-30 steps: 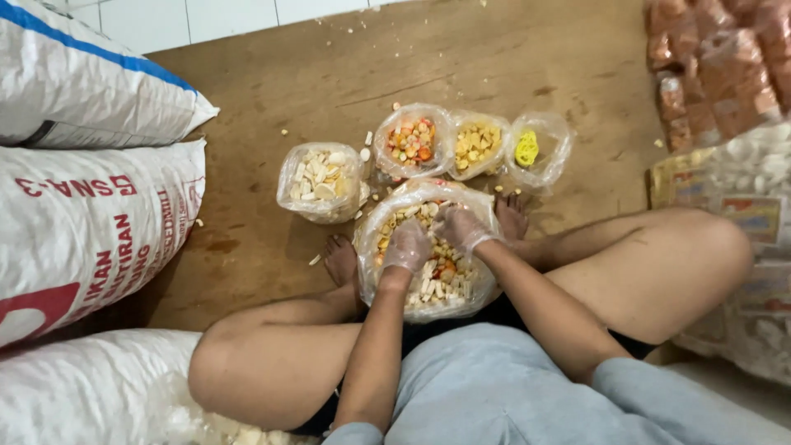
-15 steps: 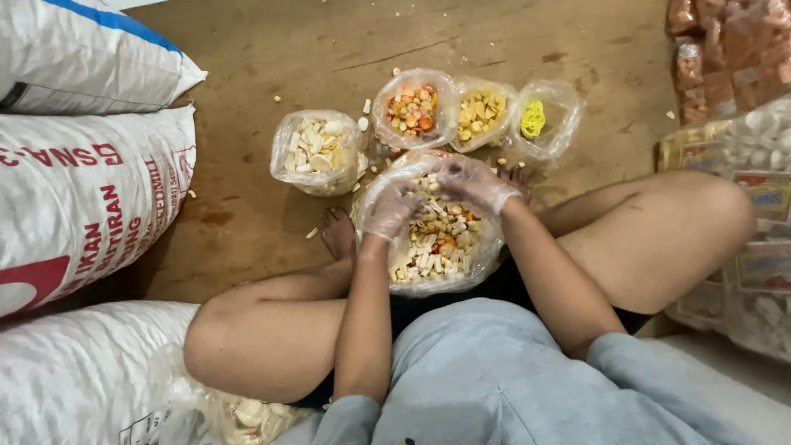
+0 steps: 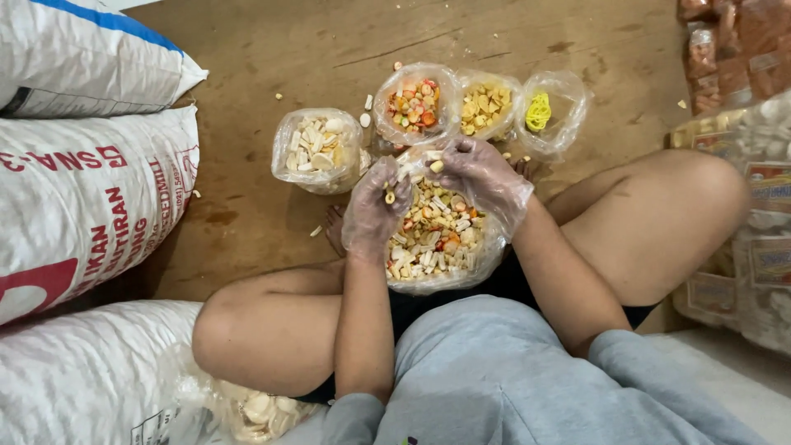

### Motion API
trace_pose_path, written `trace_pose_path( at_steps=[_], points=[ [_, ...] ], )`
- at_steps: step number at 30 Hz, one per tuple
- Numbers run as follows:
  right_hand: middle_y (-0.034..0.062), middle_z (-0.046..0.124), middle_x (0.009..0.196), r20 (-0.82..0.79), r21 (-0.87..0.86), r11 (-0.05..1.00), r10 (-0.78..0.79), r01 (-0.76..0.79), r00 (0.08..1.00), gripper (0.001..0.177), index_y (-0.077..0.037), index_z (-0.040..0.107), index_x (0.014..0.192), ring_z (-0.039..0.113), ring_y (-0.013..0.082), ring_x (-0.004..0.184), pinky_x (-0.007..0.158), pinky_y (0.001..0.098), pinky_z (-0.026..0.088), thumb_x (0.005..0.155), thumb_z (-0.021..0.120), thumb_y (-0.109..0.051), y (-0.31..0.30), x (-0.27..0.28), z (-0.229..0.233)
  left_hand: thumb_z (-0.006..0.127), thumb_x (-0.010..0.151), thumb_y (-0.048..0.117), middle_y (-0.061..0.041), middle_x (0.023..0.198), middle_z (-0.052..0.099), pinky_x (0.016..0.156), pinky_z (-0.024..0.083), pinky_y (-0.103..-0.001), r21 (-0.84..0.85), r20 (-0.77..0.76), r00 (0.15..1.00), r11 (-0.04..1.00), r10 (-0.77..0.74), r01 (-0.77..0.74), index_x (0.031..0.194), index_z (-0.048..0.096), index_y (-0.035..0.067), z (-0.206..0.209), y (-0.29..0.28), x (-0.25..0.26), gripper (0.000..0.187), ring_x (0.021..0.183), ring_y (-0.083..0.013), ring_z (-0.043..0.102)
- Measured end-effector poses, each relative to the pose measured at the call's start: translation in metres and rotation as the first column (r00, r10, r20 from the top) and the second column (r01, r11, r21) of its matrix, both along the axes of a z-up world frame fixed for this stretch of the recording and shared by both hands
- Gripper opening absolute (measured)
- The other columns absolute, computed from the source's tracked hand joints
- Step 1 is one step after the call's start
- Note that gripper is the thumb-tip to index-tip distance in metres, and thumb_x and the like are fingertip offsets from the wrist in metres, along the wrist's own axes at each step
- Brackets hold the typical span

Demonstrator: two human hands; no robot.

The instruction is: The person sits cross-legged on the floor and sorts mixed snack pieces from a large plastic bag into smaller bags by type. They use gloved hands to pick, separate, and place different snack shapes into designated bags.

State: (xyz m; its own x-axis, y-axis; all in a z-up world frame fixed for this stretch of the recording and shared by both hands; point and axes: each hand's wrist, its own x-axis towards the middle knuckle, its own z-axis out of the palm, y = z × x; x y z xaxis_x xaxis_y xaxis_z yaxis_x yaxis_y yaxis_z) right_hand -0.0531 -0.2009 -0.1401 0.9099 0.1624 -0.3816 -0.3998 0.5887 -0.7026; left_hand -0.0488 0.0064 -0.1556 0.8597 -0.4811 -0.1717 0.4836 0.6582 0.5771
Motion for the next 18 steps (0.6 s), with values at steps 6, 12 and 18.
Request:
trace_pose_path(
  at_steps=[6,12,18],
  points=[
    [0.0181,0.075,0.088,-0.015,0.008,1.0,-0.023,0.023,1.0,0.021,-0.002,0.061,0.104,0.078,0.0277,0.078,0.067,0.0331,0.068,0.091,0.075,-0.011,-0.001,0.004,-0.016,0.064,0.095,0.027,0.002,0.057,0.037,0.037,0.027,-0.016,0.014,0.124,0.988,0.996,0.09,-0.093,0.08,0.046,0.014,-0.008,-0.01,0.001,0.026,0.04,-0.0037,0.032],
    [0.0161,0.075,0.091,-0.021,0.08,0.996,-0.036,0.038,0.999,0.018,-0.005,0.059,0.099,0.078,0.027,0.082,0.066,0.0303,0.068,0.092,0.073,-0.013,-0.003,0.008,-0.03,0.063,0.092,0.018,0.003,0.055,0.036,0.037,0.026,-0.015,-0.007,0.123,0.987,0.995,0.1,-0.099,0.08,0.046,0.013,-0.014,-0.008,0.0,0.022,0.039,-0.0032,0.032],
    [0.0144,0.075,0.097,-0.049,0.195,0.978,-0.063,0.072,0.997,0.016,-0.006,0.06,0.1,0.078,0.0295,0.087,0.066,0.0303,0.068,0.094,0.073,-0.014,-0.004,0.012,-0.03,0.067,0.091,0.019,0.004,0.058,0.033,0.038,0.027,-0.016,-0.105,0.11,0.987,0.988,0.12,-0.109,0.081,0.046,0.015,-0.024,-0.008,0.004,0.024,0.041,-0.004,0.032]
  ],
)
